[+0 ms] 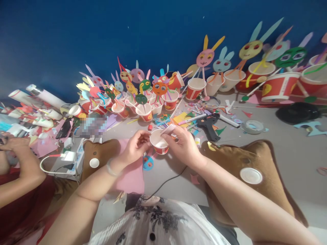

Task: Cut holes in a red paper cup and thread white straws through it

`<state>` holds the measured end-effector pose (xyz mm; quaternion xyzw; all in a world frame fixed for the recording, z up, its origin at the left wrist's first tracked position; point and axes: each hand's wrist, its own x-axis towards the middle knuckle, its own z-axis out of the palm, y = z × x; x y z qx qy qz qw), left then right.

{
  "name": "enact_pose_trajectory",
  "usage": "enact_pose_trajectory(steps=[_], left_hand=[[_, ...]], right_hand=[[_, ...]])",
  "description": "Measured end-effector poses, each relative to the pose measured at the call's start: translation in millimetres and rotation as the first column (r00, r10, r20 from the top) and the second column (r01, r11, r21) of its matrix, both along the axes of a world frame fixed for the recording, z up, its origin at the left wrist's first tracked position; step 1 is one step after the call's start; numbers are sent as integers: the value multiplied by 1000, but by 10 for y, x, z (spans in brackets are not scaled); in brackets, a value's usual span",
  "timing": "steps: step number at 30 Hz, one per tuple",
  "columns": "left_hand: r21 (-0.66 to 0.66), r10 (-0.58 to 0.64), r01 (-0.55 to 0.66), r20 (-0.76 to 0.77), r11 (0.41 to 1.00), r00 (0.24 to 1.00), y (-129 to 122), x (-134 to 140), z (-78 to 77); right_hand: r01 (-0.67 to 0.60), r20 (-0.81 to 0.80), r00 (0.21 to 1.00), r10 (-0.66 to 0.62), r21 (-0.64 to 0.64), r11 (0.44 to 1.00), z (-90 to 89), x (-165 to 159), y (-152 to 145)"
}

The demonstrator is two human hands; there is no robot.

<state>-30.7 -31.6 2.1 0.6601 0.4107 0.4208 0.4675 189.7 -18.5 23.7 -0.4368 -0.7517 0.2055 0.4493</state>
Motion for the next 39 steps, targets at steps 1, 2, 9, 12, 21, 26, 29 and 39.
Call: enact_pose_trajectory(steps=[1, 2, 9, 12, 21, 26, 29, 39], left_hand=[[0, 7, -7, -8, 1000, 1000, -10, -1, 17], [1, 10, -10, -15, 1000, 1000, -19, -2, 32], [83, -143, 152, -100, 985, 985, -6, -17, 65], [187, -173, 199, -150, 962, 974, 12, -18, 55], [207, -207, 243, -184, 948, 961, 22, -46, 50], [274, -196, 237, -169, 932, 966, -20, -13, 34], [232, -196, 219, -120, 948, 973, -54, 25, 25], [345, -115, 173, -182, 923, 977, -91, 97, 23]], right_hand=[[-11, 13, 1000, 11, 30, 999, 0, 4, 2], [-25, 27, 999, 23, 63, 998, -3, 9, 5], [-151, 153, 981, 122, 193, 970, -12, 47, 50], [-184, 196, 970, 145, 201, 962, 22, 59, 53], [-349, 277, 911, 305, 125, 929, 116, 134, 81], [-380, 256, 906, 338, 136, 915, 118, 138, 68], [-414, 248, 892, 377, 119, 902, 119, 114, 44], [-358, 72, 933, 352, 266, 895, 6, -65, -74]])
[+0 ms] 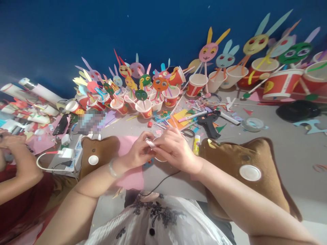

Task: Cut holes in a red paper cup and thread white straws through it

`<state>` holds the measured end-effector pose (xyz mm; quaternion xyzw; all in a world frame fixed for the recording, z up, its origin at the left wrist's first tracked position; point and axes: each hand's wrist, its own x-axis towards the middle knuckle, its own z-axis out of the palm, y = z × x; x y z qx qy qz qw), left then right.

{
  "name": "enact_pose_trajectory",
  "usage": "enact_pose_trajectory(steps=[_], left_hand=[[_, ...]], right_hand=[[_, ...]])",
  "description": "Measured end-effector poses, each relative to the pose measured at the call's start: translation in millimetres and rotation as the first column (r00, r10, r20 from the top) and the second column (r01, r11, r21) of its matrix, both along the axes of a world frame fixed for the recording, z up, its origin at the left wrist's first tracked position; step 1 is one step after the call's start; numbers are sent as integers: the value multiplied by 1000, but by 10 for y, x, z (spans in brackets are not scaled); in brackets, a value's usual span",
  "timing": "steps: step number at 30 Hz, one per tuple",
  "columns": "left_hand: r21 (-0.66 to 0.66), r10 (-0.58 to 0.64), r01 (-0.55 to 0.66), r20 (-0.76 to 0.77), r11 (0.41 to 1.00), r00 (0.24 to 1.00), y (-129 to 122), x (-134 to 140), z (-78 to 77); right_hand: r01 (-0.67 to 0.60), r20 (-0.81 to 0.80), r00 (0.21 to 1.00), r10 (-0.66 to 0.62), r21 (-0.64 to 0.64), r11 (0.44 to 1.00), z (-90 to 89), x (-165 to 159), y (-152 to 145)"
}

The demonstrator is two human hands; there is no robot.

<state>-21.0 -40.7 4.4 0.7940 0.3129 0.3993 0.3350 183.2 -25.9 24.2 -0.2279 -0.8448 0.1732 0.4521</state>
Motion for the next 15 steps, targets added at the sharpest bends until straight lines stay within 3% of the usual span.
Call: enact_pose_trajectory(steps=[4, 10, 12, 15], left_hand=[[-72, 132, -125, 107, 990, 985, 6, -5, 1], [-176, 244, -220, 133, 960, 960, 48, -67, 49], [-150, 234, -217, 110, 965, 966, 48, -75, 60], [6, 235, -237, 94, 972, 967, 40, -83, 70]], right_hand=[[53, 3, 999, -53, -31, 998, -6, 57, 26], [123, 289, 955, -69, -173, 977, -68, 85, 87], [141, 299, 951, -82, -180, 973, -103, 56, 75], [123, 274, 958, -82, -137, 983, -131, 15, 48]])
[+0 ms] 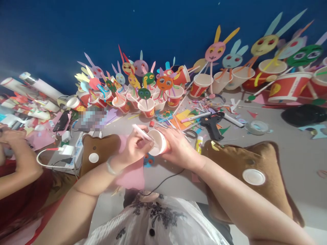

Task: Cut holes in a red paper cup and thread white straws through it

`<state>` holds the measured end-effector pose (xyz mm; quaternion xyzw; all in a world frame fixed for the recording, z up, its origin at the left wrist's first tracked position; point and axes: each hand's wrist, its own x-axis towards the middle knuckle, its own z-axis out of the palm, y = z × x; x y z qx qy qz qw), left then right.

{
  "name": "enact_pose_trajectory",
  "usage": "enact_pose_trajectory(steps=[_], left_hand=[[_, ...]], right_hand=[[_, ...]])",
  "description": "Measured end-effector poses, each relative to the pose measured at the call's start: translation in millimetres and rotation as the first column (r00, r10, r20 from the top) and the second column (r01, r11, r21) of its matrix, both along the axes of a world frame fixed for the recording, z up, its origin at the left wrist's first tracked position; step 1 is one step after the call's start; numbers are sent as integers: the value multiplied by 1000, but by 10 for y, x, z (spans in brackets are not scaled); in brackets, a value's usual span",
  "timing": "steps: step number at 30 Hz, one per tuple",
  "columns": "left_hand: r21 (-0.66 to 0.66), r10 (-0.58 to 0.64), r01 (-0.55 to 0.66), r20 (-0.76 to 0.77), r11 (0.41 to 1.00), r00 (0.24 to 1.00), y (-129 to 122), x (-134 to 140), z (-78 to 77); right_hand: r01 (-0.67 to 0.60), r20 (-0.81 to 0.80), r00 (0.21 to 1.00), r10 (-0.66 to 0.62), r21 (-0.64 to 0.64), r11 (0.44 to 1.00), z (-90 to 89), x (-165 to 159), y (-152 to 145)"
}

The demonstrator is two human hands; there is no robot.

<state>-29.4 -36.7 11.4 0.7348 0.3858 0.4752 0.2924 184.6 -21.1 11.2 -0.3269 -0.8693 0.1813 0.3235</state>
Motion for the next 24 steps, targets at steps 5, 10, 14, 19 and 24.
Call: enact_pose_trajectory(steps=[5, 10, 14, 19, 24], left_hand=[[117, -38, 52, -115, 992, 993, -23, -34, 27], [24, -121, 125, -121, 992, 985, -46, -44, 91], [-3, -155, 156, -170, 988, 973, -29, -68, 137], [-29, -156, 154, -76, 988, 985, -1, -93, 98], [-93, -110, 115, 53, 989, 993, -16, -55, 41]], right_hand=[[-20, -11, 1000, 21, 124, 992, -14, -39, 2], [-69, 2, 998, 70, 159, 985, -76, -56, 21], [-82, -4, 996, 84, 156, 984, -119, -56, 20], [-70, -18, 997, 74, 180, 981, -120, -84, 6], [-63, -32, 997, 68, 147, 987, -105, -123, -39]])
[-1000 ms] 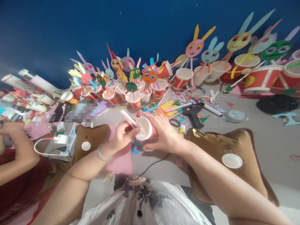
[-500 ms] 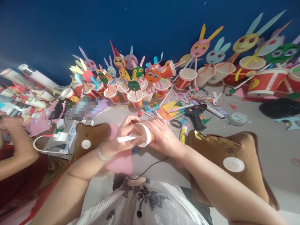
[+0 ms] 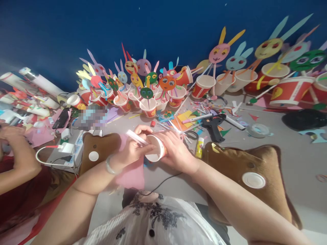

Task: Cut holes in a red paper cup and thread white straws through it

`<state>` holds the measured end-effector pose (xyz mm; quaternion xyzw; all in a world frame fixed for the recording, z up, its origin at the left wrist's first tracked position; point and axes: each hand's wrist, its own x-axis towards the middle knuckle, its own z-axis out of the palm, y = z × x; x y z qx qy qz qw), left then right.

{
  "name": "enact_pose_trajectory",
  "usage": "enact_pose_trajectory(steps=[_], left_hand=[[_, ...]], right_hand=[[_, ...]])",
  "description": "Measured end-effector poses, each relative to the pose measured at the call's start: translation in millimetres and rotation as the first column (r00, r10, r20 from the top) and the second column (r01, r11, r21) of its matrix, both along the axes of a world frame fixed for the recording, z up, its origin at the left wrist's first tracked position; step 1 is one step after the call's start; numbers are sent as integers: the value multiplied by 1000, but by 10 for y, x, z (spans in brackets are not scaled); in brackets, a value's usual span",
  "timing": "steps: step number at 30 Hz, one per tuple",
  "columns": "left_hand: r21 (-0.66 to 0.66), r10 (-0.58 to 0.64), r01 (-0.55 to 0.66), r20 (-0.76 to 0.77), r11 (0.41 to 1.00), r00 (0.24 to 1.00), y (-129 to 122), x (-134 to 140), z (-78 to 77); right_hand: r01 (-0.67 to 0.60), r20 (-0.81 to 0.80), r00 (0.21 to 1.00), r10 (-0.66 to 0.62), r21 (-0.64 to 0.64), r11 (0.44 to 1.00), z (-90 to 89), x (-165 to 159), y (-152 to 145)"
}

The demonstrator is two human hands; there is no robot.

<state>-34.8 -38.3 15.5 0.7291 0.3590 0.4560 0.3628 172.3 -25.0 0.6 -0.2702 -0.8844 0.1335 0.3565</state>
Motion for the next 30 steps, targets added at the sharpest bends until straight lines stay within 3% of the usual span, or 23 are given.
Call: enact_pose_trajectory(steps=[4, 9, 16, 21, 24, 30], left_hand=[[-101, 44, -40, 45, 994, 998, -13, 23, 2], [-35, -81, 80, -44, 996, 996, 22, -34, 56], [-94, -287, 275, -158, 957, 945, 106, -174, 190], [-129, -334, 315, -171, 940, 927, 129, -211, 207], [-126, -291, 276, -119, 953, 949, 108, -178, 183], [-179, -19, 34, 85, 983, 996, -11, -13, 118]], right_hand=[[25, -20, 999, -27, -60, 998, -6, -23, -33], [46, -67, 996, -51, -82, 996, -36, -34, -38], [39, -54, 997, -46, -120, 992, -54, -24, -39], [27, -44, 998, -32, -108, 994, -72, -30, -37], [25, -77, 996, -35, -128, 991, -59, -29, -35], [-5, -171, 985, -36, -231, 973, -19, -87, -45]])
